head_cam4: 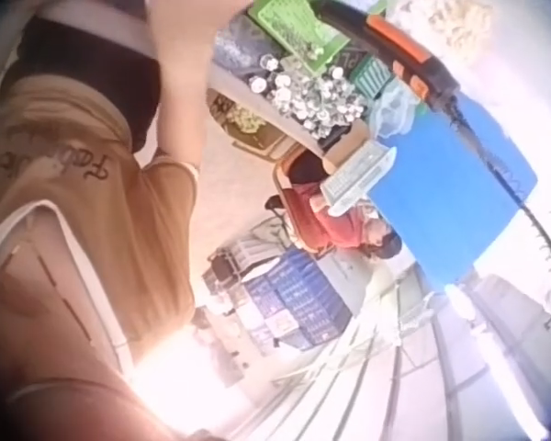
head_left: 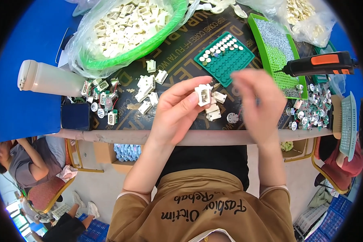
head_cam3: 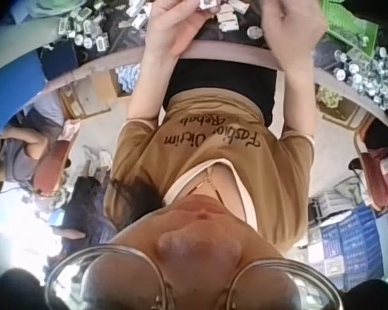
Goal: Assembling small plastic components by manually inserting metal parts into housings.
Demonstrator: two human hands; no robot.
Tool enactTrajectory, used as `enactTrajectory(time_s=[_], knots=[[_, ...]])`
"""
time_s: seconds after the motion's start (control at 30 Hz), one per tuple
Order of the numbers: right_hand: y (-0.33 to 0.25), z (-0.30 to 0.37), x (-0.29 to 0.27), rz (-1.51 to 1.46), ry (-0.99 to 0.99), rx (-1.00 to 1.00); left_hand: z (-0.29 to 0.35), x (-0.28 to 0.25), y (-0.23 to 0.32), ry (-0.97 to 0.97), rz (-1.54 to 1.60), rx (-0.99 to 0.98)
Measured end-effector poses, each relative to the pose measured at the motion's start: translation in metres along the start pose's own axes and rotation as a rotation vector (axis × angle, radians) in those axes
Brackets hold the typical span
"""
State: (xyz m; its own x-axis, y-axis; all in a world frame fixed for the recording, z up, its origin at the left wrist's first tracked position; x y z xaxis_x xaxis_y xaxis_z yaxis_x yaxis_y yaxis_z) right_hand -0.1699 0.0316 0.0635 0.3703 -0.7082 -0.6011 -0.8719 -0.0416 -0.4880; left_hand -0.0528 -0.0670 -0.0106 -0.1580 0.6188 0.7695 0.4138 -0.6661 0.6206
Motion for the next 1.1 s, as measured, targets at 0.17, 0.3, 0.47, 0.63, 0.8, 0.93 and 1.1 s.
enactTrajectory(time_s=[0.17,0.3,0.47,0.63,0.8,0.93,1.1], knots=[[0.081,-0.039,0.004,0.461,-0.226,0.1,-0.003,-0.002,-0.004,-0.025,0.075,0.003],[0.112,-0.047,0.024,0.647,-0.391,0.036,-0.002,-0.001,-0.004,-0.035,0.097,0.006],[0.114,-0.049,0.023,0.527,-0.398,0.155,-0.002,-0.003,-0.005,-0.03,0.156,0.0],[0.064,-0.046,0.009,0.034,-0.304,0.308,-0.002,-0.005,-0.006,-0.023,0.203,0.001],[-0.021,-0.022,0.007,-0.085,-0.129,-0.143,0.0,-0.004,-0.004,-0.01,0.183,-0.007],[-0.025,-0.007,0.02,0.025,-0.062,-0.314,-0.002,-0.003,-0.006,0.002,0.174,-0.022],[-0.032,0.005,0.025,0.136,-0.085,-0.368,0.001,-0.002,-0.004,0.017,0.14,0.004]])
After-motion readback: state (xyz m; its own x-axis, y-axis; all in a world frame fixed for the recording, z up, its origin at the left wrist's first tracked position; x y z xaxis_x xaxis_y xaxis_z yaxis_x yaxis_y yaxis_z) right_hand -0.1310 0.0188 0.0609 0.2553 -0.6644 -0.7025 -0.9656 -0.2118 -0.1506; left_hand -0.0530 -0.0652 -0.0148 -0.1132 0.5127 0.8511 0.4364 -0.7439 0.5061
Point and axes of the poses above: each hand's wrist, its own z-axis away from the middle knuckle, its own x-axis out of the palm, y = z × x, the point moved 5 cm from there along -z, towards the middle knuckle, and after that the axes turned 5 degrees about -y, right-handed, at the moved point
